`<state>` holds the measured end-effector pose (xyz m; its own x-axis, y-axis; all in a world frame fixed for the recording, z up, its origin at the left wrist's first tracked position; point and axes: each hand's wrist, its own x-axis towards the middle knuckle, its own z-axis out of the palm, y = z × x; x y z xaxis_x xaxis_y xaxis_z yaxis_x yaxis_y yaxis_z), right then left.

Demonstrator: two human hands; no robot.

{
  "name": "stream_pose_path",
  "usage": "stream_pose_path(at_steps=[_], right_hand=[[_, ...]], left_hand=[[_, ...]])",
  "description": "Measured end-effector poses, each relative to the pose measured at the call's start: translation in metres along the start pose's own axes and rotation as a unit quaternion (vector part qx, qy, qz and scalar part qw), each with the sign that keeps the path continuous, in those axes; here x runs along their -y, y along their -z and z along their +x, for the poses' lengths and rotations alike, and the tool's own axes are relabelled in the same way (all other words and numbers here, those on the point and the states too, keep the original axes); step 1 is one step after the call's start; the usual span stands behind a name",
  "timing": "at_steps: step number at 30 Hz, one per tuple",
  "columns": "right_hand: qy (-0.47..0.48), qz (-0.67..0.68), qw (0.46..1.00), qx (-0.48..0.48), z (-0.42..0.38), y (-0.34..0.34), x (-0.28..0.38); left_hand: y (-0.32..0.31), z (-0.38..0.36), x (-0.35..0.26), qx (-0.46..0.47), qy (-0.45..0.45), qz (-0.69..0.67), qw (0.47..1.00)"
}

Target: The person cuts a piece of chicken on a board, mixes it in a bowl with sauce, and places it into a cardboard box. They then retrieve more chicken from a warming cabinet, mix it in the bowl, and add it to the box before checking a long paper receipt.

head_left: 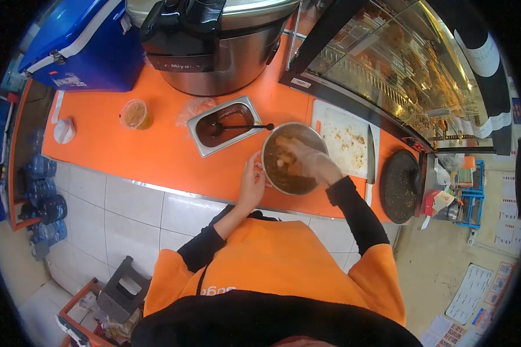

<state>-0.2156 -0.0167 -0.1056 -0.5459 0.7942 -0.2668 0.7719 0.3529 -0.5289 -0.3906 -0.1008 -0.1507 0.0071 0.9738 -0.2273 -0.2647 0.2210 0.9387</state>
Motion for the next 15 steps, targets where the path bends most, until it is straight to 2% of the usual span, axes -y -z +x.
stream_pose_path(at_steps=[2,4,7,10,11,12,13,15], right_hand=[[0.040,-0.164,0.986,-0.001,-0.001,-0.012,-0.004],[0.043,-0.163,0.986,-0.006,0.000,-0.020,-0.005],[-0.083,-0.058,0.993,0.061,0.002,0.000,-0.014],[-0.058,0.186,0.979,0.066,-0.012,0.023,0.003],[-0.020,-0.010,0.996,0.086,-0.011,0.020,0.004],[0.018,-0.205,0.973,0.102,-0.010,0.015,0.006],[0.071,-0.209,0.975,0.004,-0.021,0.002,0.014],[0.021,-0.157,0.987,-0.034,-0.010,-0.030,-0.006]], left_hand=[[0.003,0.002,0.004,0.004,0.004,-0.012,1.000],[0.004,0.005,0.011,0.011,0.002,-0.025,1.000],[0.007,0.009,0.014,0.014,-0.005,-0.021,1.000],[0.009,0.011,0.012,0.005,-0.019,0.025,1.000],[0.010,0.013,0.017,0.001,-0.031,0.035,0.999],[0.012,0.014,0.019,-0.002,-0.044,0.047,0.998],[0.013,0.015,0.019,-0.004,-0.056,0.075,0.996],[0.012,0.016,0.018,-0.014,-0.080,0.128,0.988]])
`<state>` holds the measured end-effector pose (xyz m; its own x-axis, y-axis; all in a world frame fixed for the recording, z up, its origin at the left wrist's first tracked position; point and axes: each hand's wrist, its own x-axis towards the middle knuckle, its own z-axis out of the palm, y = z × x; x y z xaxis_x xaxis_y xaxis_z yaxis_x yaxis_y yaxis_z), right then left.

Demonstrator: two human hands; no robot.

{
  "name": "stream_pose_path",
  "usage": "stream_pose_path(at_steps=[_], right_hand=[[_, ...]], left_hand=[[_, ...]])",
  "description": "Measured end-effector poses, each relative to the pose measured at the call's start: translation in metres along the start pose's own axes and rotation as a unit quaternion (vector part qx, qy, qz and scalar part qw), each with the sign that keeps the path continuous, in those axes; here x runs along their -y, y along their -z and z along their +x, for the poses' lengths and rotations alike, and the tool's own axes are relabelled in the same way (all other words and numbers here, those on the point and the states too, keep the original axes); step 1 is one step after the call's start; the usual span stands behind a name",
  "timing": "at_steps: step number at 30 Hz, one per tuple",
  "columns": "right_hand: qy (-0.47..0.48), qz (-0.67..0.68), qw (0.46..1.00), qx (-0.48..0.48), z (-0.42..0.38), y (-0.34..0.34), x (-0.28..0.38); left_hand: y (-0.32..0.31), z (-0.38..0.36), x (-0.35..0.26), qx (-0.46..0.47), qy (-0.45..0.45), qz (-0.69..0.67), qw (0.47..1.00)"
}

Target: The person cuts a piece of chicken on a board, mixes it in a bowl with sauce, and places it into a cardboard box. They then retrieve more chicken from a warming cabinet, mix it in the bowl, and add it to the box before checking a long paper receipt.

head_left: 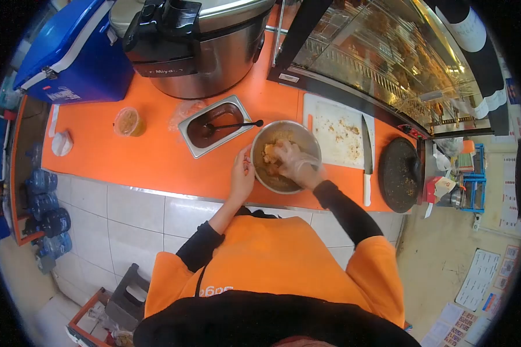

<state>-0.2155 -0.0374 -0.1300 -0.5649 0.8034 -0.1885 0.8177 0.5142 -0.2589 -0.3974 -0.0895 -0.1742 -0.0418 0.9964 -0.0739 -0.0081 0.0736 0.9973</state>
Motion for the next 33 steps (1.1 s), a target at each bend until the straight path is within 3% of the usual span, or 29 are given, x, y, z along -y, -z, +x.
stream_pose_path(at_steps=[1,2,5,7,9,10,13,14,16,18,21,23,25,26,29,31,33], right_hand=[[-0.026,0.025,0.999,-0.014,0.003,-0.009,-0.002],[0.026,0.123,0.992,-0.029,0.003,-0.011,-0.015],[-0.154,0.139,0.960,0.186,0.005,0.079,0.011],[-0.117,0.229,0.956,0.141,-0.002,0.083,0.006],[-0.050,0.080,0.993,0.073,-0.005,0.085,0.022],[0.025,-0.018,0.998,-0.051,-0.008,0.065,0.027],[-0.037,0.052,0.998,0.022,0.005,0.018,0.021],[-0.015,0.056,0.998,0.019,0.005,0.014,0.014],[-0.114,0.215,0.957,0.157,0.010,0.070,0.022],[-0.089,0.228,0.953,0.178,0.004,0.077,0.003],[0.026,0.059,0.994,0.083,-0.013,0.078,0.006],[0.056,-0.062,0.994,0.067,-0.006,0.032,0.006],[0.069,0.049,0.994,0.065,0.009,-0.015,-0.015],[0.064,0.014,0.996,0.060,0.013,-0.023,-0.020],[-0.078,0.221,0.961,0.145,0.003,0.060,0.001],[-0.116,0.189,0.951,0.216,0.007,0.084,0.006],[-0.020,0.120,0.984,0.127,0.000,0.067,-0.010]], left_hand=[[-0.001,0.000,-0.001,0.000,0.010,-0.018,1.000],[-0.001,0.000,-0.002,0.002,0.020,-0.034,0.999],[0.000,0.000,0.000,-0.003,0.023,-0.034,0.999],[-0.001,0.000,0.001,-0.005,0.023,-0.024,0.999],[0.001,0.000,0.000,0.001,0.028,-0.016,0.999],[0.000,0.001,0.003,-0.001,0.016,-0.003,1.000],[0.000,0.001,0.007,-0.005,-0.013,0.031,0.999],[0.001,0.002,0.006,-0.003,-0.018,0.040,0.999],[0.003,0.002,0.004,0.000,-0.027,0.061,0.998],[0.003,0.004,0.000,-0.003,-0.040,0.081,0.996],[0.003,0.004,-0.005,0.006,-0.018,0.058,0.998],[0.002,0.005,-0.009,0.003,-0.042,0.091,0.995],[0.001,0.005,-0.009,0.000,-0.056,0.106,0.993],[0.002,0.006,-0.008,0.001,-0.059,0.108,0.992],[0.004,0.011,-0.003,0.006,-0.069,0.098,0.993],[0.004,0.011,0.000,0.005,-0.071,0.086,0.994],[0.004,0.011,0.002,0.006,-0.073,0.078,0.994]])
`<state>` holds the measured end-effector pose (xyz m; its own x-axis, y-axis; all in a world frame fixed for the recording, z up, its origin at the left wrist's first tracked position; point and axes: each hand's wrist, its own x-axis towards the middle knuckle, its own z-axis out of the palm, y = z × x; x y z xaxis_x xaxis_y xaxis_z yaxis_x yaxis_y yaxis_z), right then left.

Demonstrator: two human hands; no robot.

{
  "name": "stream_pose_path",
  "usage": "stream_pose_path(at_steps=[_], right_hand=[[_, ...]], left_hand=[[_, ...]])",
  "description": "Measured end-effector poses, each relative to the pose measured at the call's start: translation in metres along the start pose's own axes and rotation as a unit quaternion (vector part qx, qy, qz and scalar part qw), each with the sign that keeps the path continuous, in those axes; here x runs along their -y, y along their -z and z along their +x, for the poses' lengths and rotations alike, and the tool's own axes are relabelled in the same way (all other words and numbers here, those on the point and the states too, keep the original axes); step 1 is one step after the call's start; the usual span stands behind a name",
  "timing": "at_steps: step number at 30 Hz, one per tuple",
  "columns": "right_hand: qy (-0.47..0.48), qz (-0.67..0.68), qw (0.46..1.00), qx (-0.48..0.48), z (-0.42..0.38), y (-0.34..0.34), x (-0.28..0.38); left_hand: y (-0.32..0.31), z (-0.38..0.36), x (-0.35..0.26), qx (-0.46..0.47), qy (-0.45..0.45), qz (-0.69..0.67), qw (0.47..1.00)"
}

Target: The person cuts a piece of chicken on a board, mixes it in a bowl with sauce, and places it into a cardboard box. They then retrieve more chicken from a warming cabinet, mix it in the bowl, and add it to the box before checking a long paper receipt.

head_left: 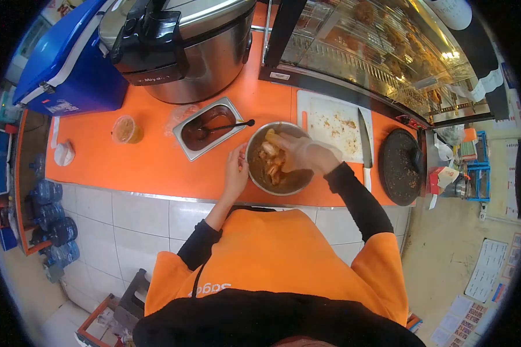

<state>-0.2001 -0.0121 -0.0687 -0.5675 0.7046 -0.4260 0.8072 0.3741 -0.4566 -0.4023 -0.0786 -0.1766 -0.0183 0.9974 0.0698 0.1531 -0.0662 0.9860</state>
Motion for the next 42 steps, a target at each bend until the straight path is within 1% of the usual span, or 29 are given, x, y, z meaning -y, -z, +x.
stream_pose_path(at_steps=[1,3,4,5,6,7,8,9,10,11,13,15,18,19,20,22,23,26,27,30,31,32,33,35,36,38,40,41,42], right_hand=[[0.017,0.016,1.000,-0.015,-0.007,-0.003,0.003],[0.063,-0.126,0.985,-0.099,-0.005,-0.043,0.006],[0.086,-0.198,0.967,-0.139,0.004,-0.065,0.001],[0.017,-0.169,0.984,-0.063,0.020,-0.076,-0.009],[0.042,-0.064,0.992,-0.096,0.021,-0.073,-0.014],[0.067,0.042,0.989,-0.129,0.019,-0.071,-0.021],[0.090,0.149,0.972,-0.159,0.017,-0.070,-0.028],[-0.009,0.198,0.979,-0.048,0.001,-0.031,-0.003],[-0.056,0.185,0.981,-0.004,-0.004,-0.020,-0.003],[-0.057,0.154,0.986,-0.008,-0.005,-0.017,-0.005],[-0.048,0.048,0.997,-0.043,-0.008,-0.021,-0.004],[-0.028,-0.103,0.989,-0.106,-0.017,-0.038,0.007],[-0.068,-0.040,0.986,-0.144,0.004,-0.080,0.007],[-0.027,-0.001,0.980,-0.197,0.012,-0.084,-0.001],[-0.042,0.049,0.983,-0.171,0.011,-0.086,-0.012],[-0.074,0.151,0.979,-0.117,-0.007,-0.047,0.006],[-0.091,0.285,0.953,-0.044,-0.018,-0.017,0.019],[-0.158,0.149,0.975,-0.043,-0.025,0.005,0.045],[-0.053,0.056,0.981,-0.178,-0.016,-0.025,0.035],[-0.014,-0.092,0.969,-0.230,0.014,-0.086,0.011],[-0.010,-0.064,0.966,-0.251,0.030,-0.103,-0.010],[-0.049,0.045,0.976,-0.205,0.030,-0.094,-0.013],[-0.089,0.156,0.971,-0.156,0.019,-0.076,-0.010],[-0.086,0.217,0.968,-0.097,-0.009,-0.027,0.013],[-0.087,0.214,0.969,-0.092,-0.018,-0.017,0.017],[-0.091,0.207,0.971,-0.081,-0.031,-0.009,0.018],[-0.005,0.051,0.992,-0.117,-0.031,-0.030,-0.004],[0.038,-0.027,0.990,-0.135,-0.029,-0.044,-0.015],[-0.031,-0.034,0.991,-0.127,-0.022,-0.056,-0.012]], left_hand=[[0.000,0.000,0.000,0.001,-0.002,0.007,1.000],[0.000,0.001,-0.002,0.003,-0.009,0.022,1.000],[0.000,0.001,-0.003,0.003,-0.009,0.024,1.000],[0.001,0.001,-0.004,0.002,-0.008,0.026,1.000],[0.001,0.001,-0.005,0.001,-0.008,0.028,1.000],[0.001,0.001,-0.005,0.000,-0.007,0.027,1.000],[0.001,0.001,-0.006,0.000,-0.006,0.026,1.000],[0.000,0.001,-0.006,0.001,-0.004,0.025,1.000],[0.000,0.001,-0.005,0.002,-0.004,0.018,1.000],[0.001,0.002,-0.003,0.003,-0.004,0.011,1.000],[0.000,0.002,-0.001,0.006,-0.003,0.008,1.000],[0.000,0.001,0.000,0.009,-0.003,0.015,1.000],[-0.001,0.001,-0.001,0.015,-0.003,0.010,1.000],[-0.002,0.001,-0.001,0.009,-0.012,0.012,1.000],[-0.002,0.002,-0.001,0.005,-0.019,0.015,1.000],[0.001,0.003,0.000,0.005,-0.021,0.013,1.000],[0.002,0.003,0.001,0.008,-0.015,0.006,1.000],[0.000,0.003,0.001,0.010,0.000,-0.010,1.000],[-0.001,0.003,0.000,0.010,0.002,-0.013,1.000],[-0.001,0.003,0.000,0.008,-0.007,-0.013,1.000],[-0.001,0.004,0.000,0.004,-0.007,-0.014,1.000],[-0.001,0.005,0.001,0.001,-0.007,-0.015,1.000],[-0.001,0.003,0.003,0.002,-0.004,-0.015,1.000],[0.000,0.004,0.000,0.003,0.024,-0.023,0.999],[0.001,0.004,-0.001,0.003,0.037,-0.027,0.999],[-0.001,0.005,-0.001,0.000,0.016,-0.020,1.000],[0.000,0.006,-0.001,-0.002,0.005,-0.011,1.000],[0.000,0.007,-0.002,-0.002,0.004,-0.005,1.000],[0.000,0.007,-0.003,0.000,0.002,0.000,1.000]])
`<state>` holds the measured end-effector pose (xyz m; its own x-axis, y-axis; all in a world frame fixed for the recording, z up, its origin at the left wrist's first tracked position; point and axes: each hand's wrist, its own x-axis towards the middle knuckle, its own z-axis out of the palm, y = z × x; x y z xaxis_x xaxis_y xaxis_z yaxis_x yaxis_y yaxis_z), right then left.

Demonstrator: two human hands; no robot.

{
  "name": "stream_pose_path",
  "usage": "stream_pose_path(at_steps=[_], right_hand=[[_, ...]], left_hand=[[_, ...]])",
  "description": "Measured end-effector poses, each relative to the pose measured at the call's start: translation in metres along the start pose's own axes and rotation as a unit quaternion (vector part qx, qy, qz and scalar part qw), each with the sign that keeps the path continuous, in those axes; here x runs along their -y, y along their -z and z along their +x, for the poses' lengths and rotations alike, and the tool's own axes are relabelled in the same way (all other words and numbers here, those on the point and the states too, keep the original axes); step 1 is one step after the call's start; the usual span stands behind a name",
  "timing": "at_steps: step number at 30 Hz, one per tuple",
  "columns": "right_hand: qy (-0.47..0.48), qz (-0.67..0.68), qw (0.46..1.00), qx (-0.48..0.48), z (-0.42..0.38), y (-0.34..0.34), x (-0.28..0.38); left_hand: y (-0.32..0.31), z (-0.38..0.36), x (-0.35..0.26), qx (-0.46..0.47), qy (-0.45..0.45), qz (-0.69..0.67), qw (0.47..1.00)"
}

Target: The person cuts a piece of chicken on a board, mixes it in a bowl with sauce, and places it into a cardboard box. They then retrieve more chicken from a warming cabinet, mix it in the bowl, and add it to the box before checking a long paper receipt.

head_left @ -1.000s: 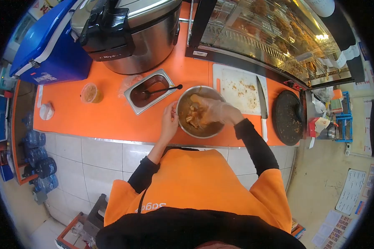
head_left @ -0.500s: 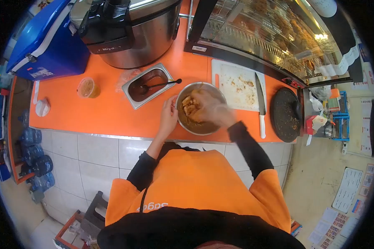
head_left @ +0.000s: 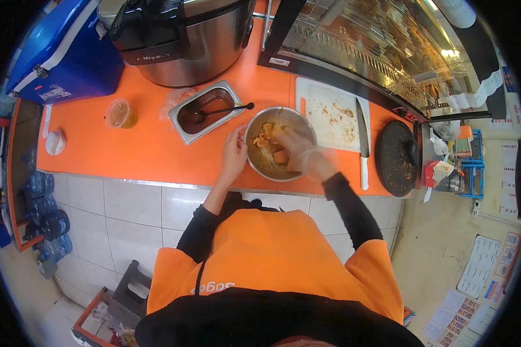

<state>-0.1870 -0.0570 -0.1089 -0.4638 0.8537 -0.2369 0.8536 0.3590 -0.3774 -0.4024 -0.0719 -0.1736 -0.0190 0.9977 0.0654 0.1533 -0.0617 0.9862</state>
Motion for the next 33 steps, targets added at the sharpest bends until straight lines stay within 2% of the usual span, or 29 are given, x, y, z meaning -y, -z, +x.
stream_pose_path(at_steps=[2,3,6,9,12,15,16,18,20,21,23,26,28,29,30,31,32,33], right_hand=[[-0.134,-0.033,0.990,0.020,0.011,-0.027,0.016],[-0.102,-0.019,0.994,0.019,0.017,-0.030,0.006],[-0.067,0.143,0.986,0.052,0.020,-0.010,-0.009],[-0.089,0.110,0.989,-0.031,0.014,0.018,0.028],[0.040,0.009,0.998,-0.040,0.018,0.010,0.035],[0.002,0.105,0.994,-0.019,0.013,0.023,0.047],[-0.012,0.138,0.990,-0.011,0.010,0.025,0.049],[-0.090,0.399,0.911,-0.053,0.004,0.011,0.028],[-0.215,0.567,0.788,-0.107,-0.008,0.040,0.048],[-0.256,0.639,0.708,-0.155,-0.016,0.062,0.065],[-0.192,0.818,0.525,-0.136,-0.023,0.044,0.048],[-0.108,0.804,0.525,-0.259,-0.024,-0.004,0.038],[-0.110,0.870,0.411,-0.251,-0.035,-0.006,0.042],[-0.092,0.906,0.357,-0.206,-0.039,-0.010,0.041],[-0.071,0.937,0.301,-0.161,-0.043,-0.015,0.043],[-0.112,0.921,0.316,-0.197,-0.052,-0.010,0.059],[-0.152,0.902,0.327,-0.236,-0.061,-0.007,0.081],[-0.157,0.835,0.448,-0.280,-0.064,-0.031,0.086]], left_hand=[[0.001,0.000,-0.004,0.009,-0.004,0.000,1.000],[0.001,0.000,-0.005,0.012,-0.007,0.000,1.000],[0.002,0.001,0.001,0.014,0.021,-0.030,0.999],[0.004,0.001,0.001,0.021,0.006,-0.027,0.999],[0.004,0.000,-0.001,0.030,0.004,-0.019,0.999],[0.005,0.001,-0.002,0.023,-0.024,0.015,0.999],[0.006,0.000,-0.004,0.025,-0.004,0.019,0.999],[0.007,0.001,-0.011,0.030,0.035,0.029,0.999],[0.002,-0.007,-0.043,-0.066,-0.058,0.121,0.989],[-0.002,-0.015,-0.062,-0.115,-0.105,0.165,0.974],[-0.010,-0.051,-0.097,-0.011,-0.250,0.163,0.954],[-0.050,-0.096,-0.130,0.036,-0.319,0.150,0.935],[-0.066,-0.094,-0.119,-0.024,-0.252,0.215,0.943],[-0.075,-0.091,-0.114,-0.053,-0.218,0.245,0.943],[-0.078,-0.087,-0.114,-0.043,-0.164,0.189,0.967],[-0.078,-0.084,-0.114,-0.029,-0.111,0.134,0.984],[-0.076,-0.084,-0.105,-0.024,-0.097,0.138,0.985],[-0.076,-0.081,-0.094,-0.012,-0.087,0.139,0.986]])
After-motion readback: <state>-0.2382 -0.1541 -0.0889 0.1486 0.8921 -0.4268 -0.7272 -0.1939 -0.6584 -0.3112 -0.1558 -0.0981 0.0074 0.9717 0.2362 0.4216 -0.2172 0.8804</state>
